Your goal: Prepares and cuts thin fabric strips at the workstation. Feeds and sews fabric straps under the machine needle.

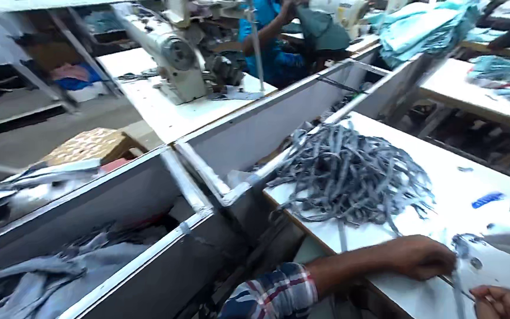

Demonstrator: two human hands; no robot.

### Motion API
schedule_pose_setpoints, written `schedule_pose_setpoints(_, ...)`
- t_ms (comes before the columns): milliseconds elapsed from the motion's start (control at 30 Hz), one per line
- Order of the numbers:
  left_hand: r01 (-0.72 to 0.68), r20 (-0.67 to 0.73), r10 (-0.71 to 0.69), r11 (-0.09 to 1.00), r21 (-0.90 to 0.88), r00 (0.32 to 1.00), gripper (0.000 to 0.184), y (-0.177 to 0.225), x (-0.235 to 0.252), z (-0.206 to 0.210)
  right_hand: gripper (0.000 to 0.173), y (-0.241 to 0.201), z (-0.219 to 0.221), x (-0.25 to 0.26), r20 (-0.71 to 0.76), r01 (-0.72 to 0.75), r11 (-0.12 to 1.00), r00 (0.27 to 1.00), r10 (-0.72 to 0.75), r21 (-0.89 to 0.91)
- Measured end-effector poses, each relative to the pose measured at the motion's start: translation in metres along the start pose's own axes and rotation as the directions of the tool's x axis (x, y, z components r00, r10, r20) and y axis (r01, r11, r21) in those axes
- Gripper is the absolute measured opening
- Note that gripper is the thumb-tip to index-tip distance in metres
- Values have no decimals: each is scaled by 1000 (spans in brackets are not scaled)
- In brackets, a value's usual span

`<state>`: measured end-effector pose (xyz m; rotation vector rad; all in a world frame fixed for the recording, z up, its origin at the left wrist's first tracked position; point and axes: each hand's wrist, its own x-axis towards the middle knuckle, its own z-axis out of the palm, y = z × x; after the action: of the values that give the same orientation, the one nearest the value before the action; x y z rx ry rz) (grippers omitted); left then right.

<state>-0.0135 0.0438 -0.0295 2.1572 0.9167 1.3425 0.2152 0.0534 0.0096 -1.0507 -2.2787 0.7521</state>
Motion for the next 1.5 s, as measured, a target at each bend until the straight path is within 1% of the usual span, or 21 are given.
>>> schedule_pose_setpoints(33, 29, -11, -29, 999, -22, 1000, 7, 1, -2, 0, 19, -4, -9, -7, -16, -20, 1000, 1000, 20, -24)
schedule_pose_setpoints(67, 87, -12, -88, 995, -53, 996, 8, 9, -2, -3, 19, -6, -18, -16, -54, -42, 998, 998, 40, -52)
schedule_pose_setpoints(133, 242, -8, -244, 965, -99, 970, 8, 38, 0, -17, 18, -4, -35, -37, -161, -100, 988, 984, 81, -115)
schedule_pose_setpoints(167, 277, -10, -281, 953, -125, 960, 8, 40, 1, -22, 18, 1, -44, -49, -193, -135, 982, 975, 109, -130)
schedule_pose_setpoints(233, 160, -65, -176, 967, -197, 982, 12, 12, -4, -18, 19, 10, -61, -76, -226, -190, 972, 962, 155, -141)
schedule_pose_setpoints(267, 139, -88, -163, 964, -225, 983, 13, 7, -4, -17, 19, 13, -69, -90, -236, -214, 965, 956, 175, -154)
schedule_pose_setpoints(333, 143, -100, -174, 955, -259, 980, 12, 8, -5, -18, 20, 19, -84, -120, -238, -262, 947, 947, 215, -188)
schedule_pose_setpoints(433, 160, -94, -195, 943, -293, 976, 10, 15, -5, -18, 22, 30, -102, -163, -183, -323, 902, 942, 280, -286)
schedule_pose_setpoints(567, 166, -94, -204, 938, -305, 975, 10, 17, -4, -18, 32, 35, -119, -200, 23, -368, 841, 912, 410, -397)
schedule_pose_setpoints(633, 172, -112, -216, 934, -315, 970, 9, 14, -2, -18, 36, 35, -120, -204, 58, -340, 850, 917, 394, -403)
schedule_pose_setpoints(700, 203, -145, -260, 925, -320, 955, 9, 11, 1, -19, 34, 32, -117, -197, 13, -289, 869, 947, 321, -402)
schedule_pose_setpoints(767, 265, -176, -344, 895, -360, 922, 10, 5, 5, -20, 35, 26, -111, -183, -41, -248, 894, 967, 251, -373)
schedule_pose_setpoints(833, 333, -211, -453, 838, -433, 866, 12, 2, 9, -22, 34, 19, -104, -165, -100, -209, 913, 977, 186, -349)
schedule_pose_setpoints(900, 394, -240, -563, 768, -505, 791, 11, 0, 15, -25, 32, 11, -97, -146, -146, -178, 932, 980, 138, -315)
schedule_pose_setpoints(967, 412, -268, -613, 735, -539, 743, 10, -4, 21, -27, 29, 4, -89, -127, -161, -151, 948, 981, 108, -280)
schedule_pose_setpoints(1033, 435, -313, -601, 772, -463, 735, 9, -11, 27, -30, 27, 1, -81, -111, -168, -124, 960, 982, 83, -251)
schedule_pose_setpoints(1100, 447, -310, -529, 843, -300, 790, 9, -19, 32, -32, 25, 1, -72, -97, -169, -106, 968, 983, 68, -228)
schedule_pose_setpoints(1167, 428, -250, -446, 895, -124, 860, 11, -26, 37, -33, 24, 3, -62, -86, -169, -94, 973, 984, 59, -210)
schedule_pose_setpoints(1233, 400, -184, -397, 916, -19, 899, 11, -32, 41, -31, 23, 5, -54, -75, -174, -79, 979, 984, 46, -186)
schedule_pose_setpoints(1367, 368, -86, -360, 924, 103, 929, 11, -44, 45, -26, 23, 9, -40, -57, -197, -61, 985, 980, 29, -161)
schedule_pose_setpoints(1500, 340, -62, -335, 920, 194, 940, 12, -49, 47, -23, 22, 12, -28, -45, -228, -56, 987, 973, 21, -148)
